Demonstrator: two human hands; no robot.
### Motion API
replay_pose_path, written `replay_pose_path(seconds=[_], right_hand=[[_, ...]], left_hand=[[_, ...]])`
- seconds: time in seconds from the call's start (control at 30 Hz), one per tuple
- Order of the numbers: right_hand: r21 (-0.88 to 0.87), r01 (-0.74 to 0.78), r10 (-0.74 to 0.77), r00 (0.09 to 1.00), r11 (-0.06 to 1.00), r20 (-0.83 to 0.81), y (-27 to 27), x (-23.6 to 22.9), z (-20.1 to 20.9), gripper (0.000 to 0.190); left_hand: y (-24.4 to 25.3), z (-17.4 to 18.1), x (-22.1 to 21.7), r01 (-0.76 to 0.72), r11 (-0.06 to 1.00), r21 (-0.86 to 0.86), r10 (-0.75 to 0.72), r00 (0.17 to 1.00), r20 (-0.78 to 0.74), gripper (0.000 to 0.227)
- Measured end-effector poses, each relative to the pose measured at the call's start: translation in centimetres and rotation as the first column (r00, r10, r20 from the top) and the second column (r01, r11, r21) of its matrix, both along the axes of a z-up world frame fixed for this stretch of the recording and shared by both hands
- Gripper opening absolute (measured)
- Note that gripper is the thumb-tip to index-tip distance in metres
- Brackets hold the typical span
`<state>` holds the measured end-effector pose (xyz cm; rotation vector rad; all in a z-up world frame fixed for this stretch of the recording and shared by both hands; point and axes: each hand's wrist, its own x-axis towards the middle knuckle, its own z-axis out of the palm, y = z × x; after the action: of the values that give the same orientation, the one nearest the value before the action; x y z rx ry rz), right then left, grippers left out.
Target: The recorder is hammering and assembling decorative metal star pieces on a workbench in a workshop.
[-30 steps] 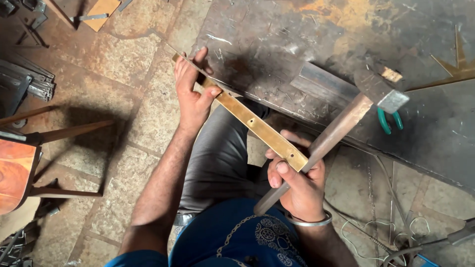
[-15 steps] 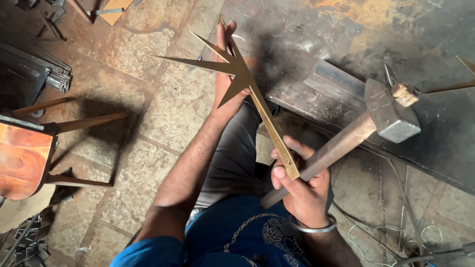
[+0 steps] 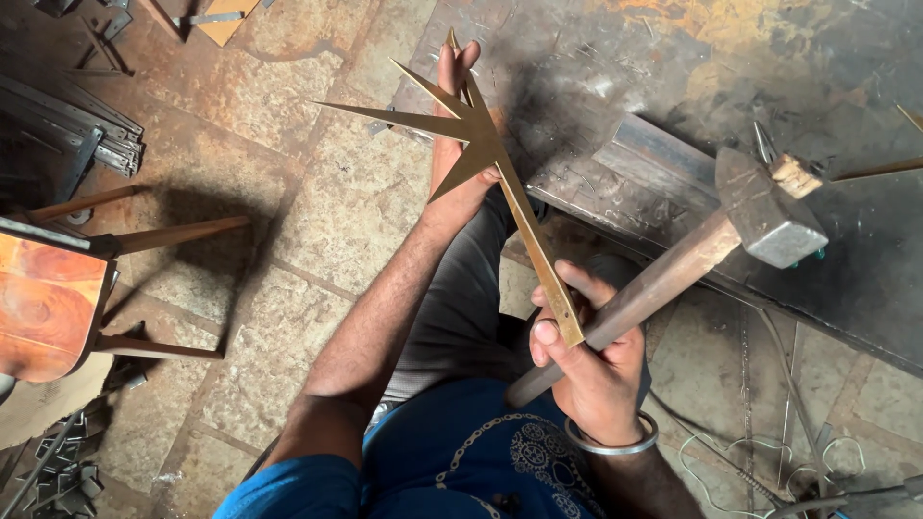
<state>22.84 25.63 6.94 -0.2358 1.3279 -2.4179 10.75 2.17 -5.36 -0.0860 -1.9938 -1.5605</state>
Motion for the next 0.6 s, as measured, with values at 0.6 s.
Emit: replay_pose_path(seconds=[0.6], right_hand=[[-0.109,0.224,-0.224,0.975,0.968,0.013,0.6,-2.8,1.0,0.039]], left_hand=[[-4.2,4.2,8.9,-0.159,0.845,-0.511,0.270,0.951,0.150,0.104]])
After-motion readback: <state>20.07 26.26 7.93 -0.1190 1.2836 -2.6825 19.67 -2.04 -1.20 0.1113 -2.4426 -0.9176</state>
